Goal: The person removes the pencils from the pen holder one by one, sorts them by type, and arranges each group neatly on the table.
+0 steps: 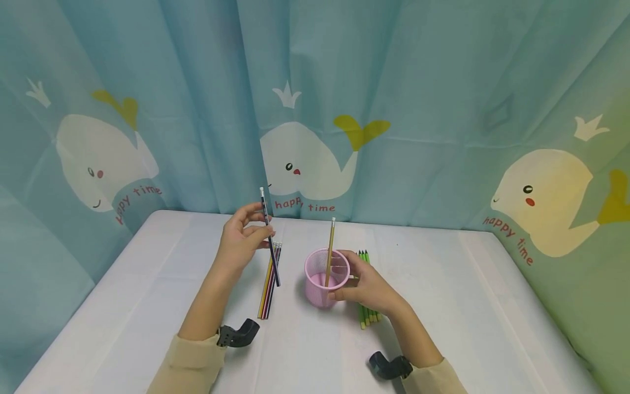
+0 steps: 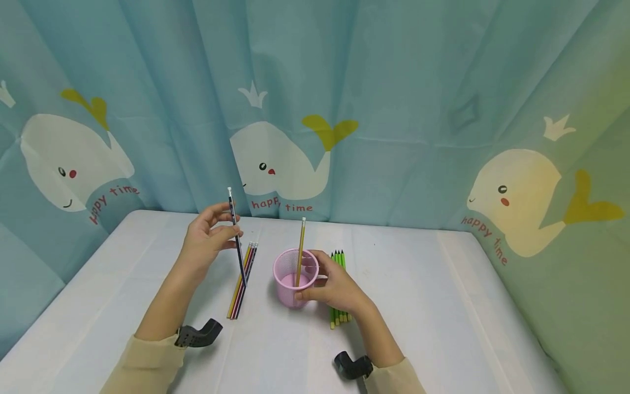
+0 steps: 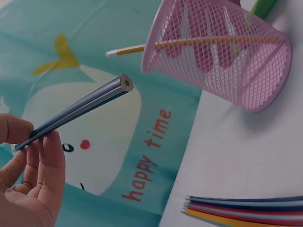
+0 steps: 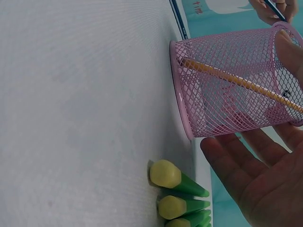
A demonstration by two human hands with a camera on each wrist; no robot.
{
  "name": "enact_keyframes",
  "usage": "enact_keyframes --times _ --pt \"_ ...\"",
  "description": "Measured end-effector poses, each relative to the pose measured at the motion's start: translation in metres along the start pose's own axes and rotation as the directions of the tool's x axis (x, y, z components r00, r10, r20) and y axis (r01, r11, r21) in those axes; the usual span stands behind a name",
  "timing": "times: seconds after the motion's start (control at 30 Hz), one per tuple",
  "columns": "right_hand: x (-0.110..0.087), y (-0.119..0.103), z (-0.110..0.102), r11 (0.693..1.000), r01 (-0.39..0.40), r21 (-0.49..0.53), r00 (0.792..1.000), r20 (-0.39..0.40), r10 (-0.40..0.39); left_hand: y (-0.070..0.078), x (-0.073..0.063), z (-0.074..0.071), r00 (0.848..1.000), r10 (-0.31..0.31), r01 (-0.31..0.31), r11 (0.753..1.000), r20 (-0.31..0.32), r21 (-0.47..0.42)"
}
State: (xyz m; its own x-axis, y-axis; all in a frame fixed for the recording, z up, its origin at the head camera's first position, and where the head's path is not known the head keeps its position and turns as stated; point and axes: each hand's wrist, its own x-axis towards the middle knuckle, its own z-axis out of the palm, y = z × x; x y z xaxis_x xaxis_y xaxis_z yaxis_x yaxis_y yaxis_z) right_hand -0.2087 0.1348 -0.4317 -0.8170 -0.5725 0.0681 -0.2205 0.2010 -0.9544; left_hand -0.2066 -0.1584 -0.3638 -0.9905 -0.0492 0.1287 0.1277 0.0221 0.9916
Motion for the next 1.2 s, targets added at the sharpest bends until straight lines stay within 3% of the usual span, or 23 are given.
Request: enact_keyframes --times 0.53,0.9,1.2 --pt "-0.001 -0.001 -0.001 1.0 -0.015 -0.015 1.0 -0.005 0.014 -0.016 0.008 -0.007 0.997 -0.074 0.071 0.993 0.031 0.097" --pt "-0.001 -0.001 0.0 1.0 0.005 -0.004 1.0 0.0 -0.005 -0.031 0.012 -0.008 0.989 -0.14 0.127 0.964 0.04 0.234" --pt "0.0 -0.001 0.0 1.0 0.013 0.0 1.0 0.0 -0.013 -0.036 0.013 -0.01 0.987 -0.159 0.143 0.953 0.036 0.268"
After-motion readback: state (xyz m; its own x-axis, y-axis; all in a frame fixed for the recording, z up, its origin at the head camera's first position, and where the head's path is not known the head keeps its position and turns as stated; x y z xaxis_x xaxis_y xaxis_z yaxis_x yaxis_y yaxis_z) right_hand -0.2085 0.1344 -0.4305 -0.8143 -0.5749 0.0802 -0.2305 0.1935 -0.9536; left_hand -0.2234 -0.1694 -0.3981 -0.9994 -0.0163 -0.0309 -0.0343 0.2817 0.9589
